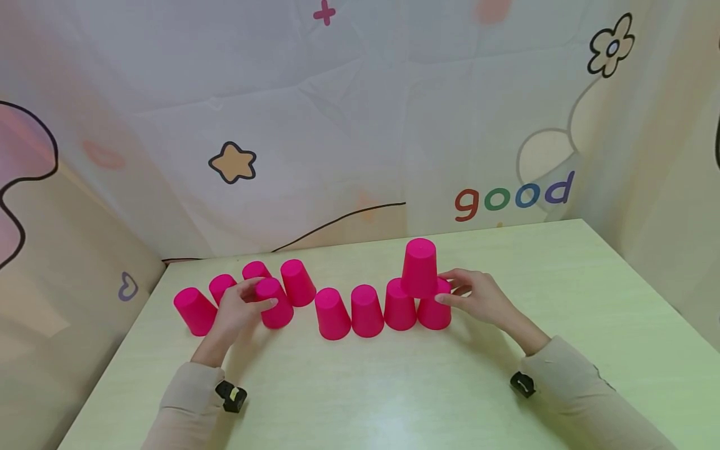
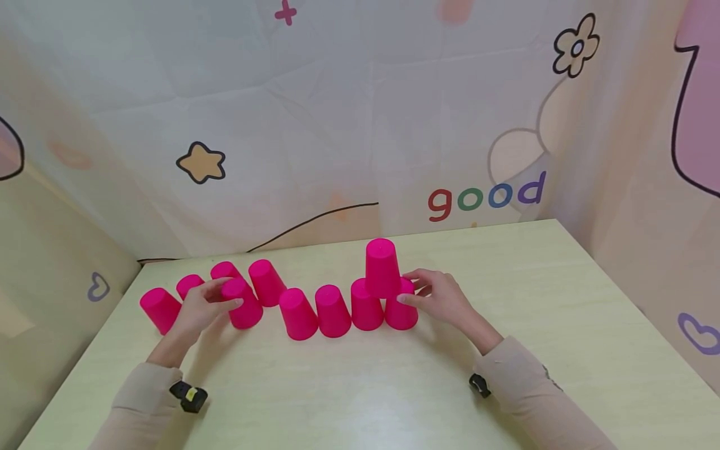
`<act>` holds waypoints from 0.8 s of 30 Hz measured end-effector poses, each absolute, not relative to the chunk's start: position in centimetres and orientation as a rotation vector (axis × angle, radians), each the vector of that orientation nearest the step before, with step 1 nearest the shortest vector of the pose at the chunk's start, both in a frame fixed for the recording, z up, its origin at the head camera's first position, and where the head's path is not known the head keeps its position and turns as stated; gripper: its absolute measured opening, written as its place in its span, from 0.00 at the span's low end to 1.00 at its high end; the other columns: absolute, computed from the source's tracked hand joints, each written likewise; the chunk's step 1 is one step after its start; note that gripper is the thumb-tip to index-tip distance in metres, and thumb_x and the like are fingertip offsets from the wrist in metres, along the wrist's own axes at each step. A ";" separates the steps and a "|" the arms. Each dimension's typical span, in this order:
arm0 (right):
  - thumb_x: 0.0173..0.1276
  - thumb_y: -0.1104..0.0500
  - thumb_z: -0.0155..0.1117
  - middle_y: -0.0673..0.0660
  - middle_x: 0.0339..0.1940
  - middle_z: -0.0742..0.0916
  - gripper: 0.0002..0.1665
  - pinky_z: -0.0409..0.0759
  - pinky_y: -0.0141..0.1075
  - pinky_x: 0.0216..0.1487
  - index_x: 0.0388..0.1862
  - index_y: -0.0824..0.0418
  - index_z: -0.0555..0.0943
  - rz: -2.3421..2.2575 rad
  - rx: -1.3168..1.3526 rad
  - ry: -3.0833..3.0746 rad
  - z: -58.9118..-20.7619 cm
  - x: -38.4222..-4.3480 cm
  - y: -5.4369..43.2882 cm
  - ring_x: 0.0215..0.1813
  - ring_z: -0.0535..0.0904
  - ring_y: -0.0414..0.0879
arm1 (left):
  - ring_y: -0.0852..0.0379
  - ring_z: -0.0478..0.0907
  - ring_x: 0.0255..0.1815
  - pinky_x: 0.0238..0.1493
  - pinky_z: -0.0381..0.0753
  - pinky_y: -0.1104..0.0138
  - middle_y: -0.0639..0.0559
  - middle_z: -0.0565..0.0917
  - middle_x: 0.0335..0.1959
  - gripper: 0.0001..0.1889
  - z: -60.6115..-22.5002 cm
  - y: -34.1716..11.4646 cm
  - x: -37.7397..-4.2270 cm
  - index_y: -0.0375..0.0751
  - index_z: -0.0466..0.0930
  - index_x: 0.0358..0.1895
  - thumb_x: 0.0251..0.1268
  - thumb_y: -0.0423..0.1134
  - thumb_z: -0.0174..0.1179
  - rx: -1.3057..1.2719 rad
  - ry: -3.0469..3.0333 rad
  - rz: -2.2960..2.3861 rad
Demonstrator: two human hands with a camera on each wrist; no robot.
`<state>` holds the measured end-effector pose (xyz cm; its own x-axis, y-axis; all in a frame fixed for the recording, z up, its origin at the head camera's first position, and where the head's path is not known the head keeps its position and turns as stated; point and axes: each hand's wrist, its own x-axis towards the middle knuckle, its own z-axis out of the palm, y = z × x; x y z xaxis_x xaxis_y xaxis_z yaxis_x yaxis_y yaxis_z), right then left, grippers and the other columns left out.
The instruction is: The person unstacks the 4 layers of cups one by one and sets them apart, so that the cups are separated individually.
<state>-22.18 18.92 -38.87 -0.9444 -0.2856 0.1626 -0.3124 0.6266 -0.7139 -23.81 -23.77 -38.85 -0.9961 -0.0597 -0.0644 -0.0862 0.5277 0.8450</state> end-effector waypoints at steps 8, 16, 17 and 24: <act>0.57 0.58 0.67 0.61 0.41 0.83 0.27 0.80 0.39 0.38 0.53 0.68 0.75 1.235 0.519 -2.804 -38.8 -22.1 18.9 0.39 0.79 0.50 | 0.42 0.66 0.59 0.49 0.76 0.55 0.39 0.69 0.59 0.34 -37.3 -23.9 -22.7 0.38 0.61 0.65 0.55 0.41 0.64 -0.098 2.751 1.508; 0.57 0.58 0.67 0.61 0.42 0.83 0.27 0.80 0.39 0.39 0.54 0.68 0.74 1.225 0.514 -2.811 -38.7 -22.1 18.9 0.39 0.79 0.51 | 0.42 0.64 0.61 0.53 0.73 0.55 0.40 0.67 0.61 0.34 -36.0 -24.0 -22.4 0.39 0.60 0.65 0.56 0.42 0.63 -0.044 2.792 1.584; 0.57 0.58 0.67 0.61 0.42 0.83 0.27 0.80 0.40 0.39 0.54 0.68 0.74 1.226 0.515 -2.811 -38.7 -22.1 18.9 0.39 0.79 0.51 | 0.42 0.64 0.61 0.54 0.72 0.54 0.40 0.67 0.61 0.34 -35.9 -23.9 -22.4 0.39 0.60 0.66 0.56 0.41 0.63 -0.036 2.798 1.596; 0.56 0.58 0.68 0.61 0.42 0.83 0.27 0.80 0.39 0.38 0.53 0.68 0.75 1.230 0.520 -2.804 -38.8 -22.2 19.0 0.39 0.79 0.51 | 0.44 0.65 0.61 0.56 0.70 0.55 0.41 0.68 0.61 0.33 -35.0 -22.5 -22.0 0.39 0.61 0.65 0.56 0.39 0.63 0.056 2.849 1.649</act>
